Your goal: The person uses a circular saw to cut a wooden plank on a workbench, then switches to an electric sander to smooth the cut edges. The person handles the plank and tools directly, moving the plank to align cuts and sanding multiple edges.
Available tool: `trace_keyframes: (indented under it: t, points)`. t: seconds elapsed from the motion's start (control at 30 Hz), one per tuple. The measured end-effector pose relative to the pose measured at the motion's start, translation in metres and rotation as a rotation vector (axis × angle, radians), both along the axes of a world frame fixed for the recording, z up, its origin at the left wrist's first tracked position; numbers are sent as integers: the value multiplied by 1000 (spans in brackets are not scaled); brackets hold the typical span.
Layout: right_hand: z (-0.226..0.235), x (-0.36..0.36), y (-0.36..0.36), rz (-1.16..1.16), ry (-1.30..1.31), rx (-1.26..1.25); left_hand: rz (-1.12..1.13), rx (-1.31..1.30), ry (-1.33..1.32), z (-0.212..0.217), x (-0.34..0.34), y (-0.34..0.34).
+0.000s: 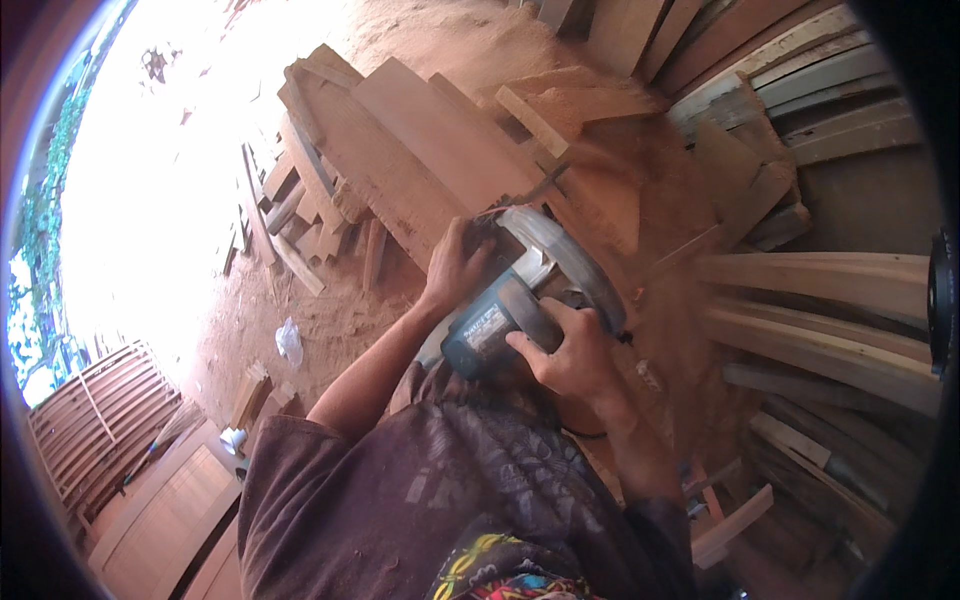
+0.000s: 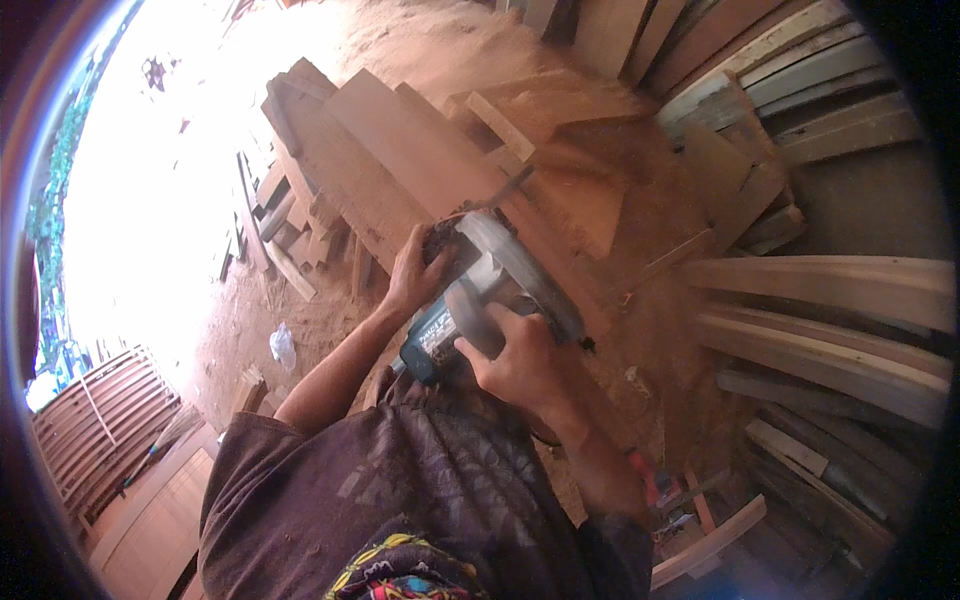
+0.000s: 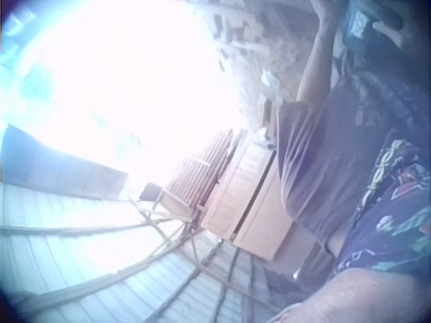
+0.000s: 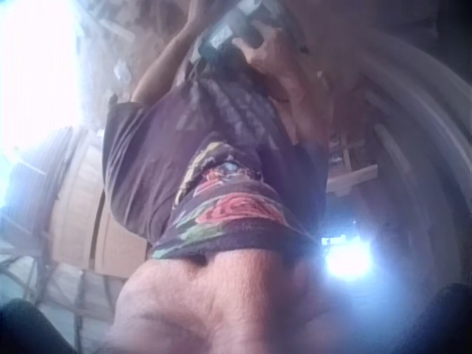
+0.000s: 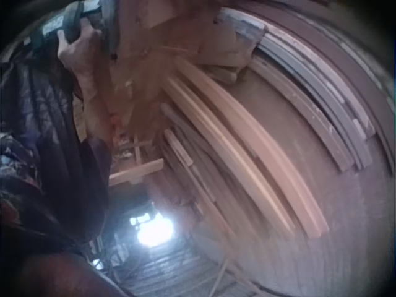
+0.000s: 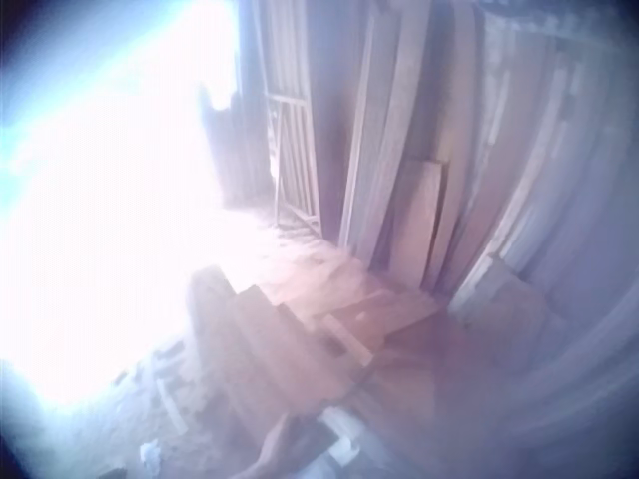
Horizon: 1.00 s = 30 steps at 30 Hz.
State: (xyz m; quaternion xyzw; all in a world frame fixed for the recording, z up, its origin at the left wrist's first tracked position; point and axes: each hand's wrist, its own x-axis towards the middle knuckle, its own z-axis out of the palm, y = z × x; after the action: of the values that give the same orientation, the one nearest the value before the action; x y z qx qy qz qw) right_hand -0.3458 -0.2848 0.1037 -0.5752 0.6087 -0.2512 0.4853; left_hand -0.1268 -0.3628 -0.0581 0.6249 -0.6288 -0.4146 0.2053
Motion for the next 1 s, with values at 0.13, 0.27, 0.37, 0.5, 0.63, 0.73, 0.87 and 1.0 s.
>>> trace_keyframes:
  t: [0.13, 0.27, 0.37, 0.5, 0.63, 0.73, 0.87, 1.0]
  points:
    - [-1, 5, -7, -13, -38, -36, 12, 65, 63, 6, 1, -7]
    - [-5, 4, -5, 16, 45, -35, 7, 63, 26, 4, 2, -5]
    - [-6, 4, -6, 6, 30, 55, 8, 45, 5, 3, 2, -4]
    - [2, 3, -13, 14, 26, 38, 25, 52, -7, 5, 2, -5]
    - [-2, 8, -13, 7, 17, 55, 16, 58, 17, 2, 4, -5]
    - [-2, 10, -18, 13, 9, 54, 17, 61, 3, 0, 7, -9]
    - [2, 14, -23, -3, -31, 52, 23, 85, 29, 7, 9, -14]
    - [0, 12, -25, 26, 1, 59, 42, 70, 26, 8, 9, -15]
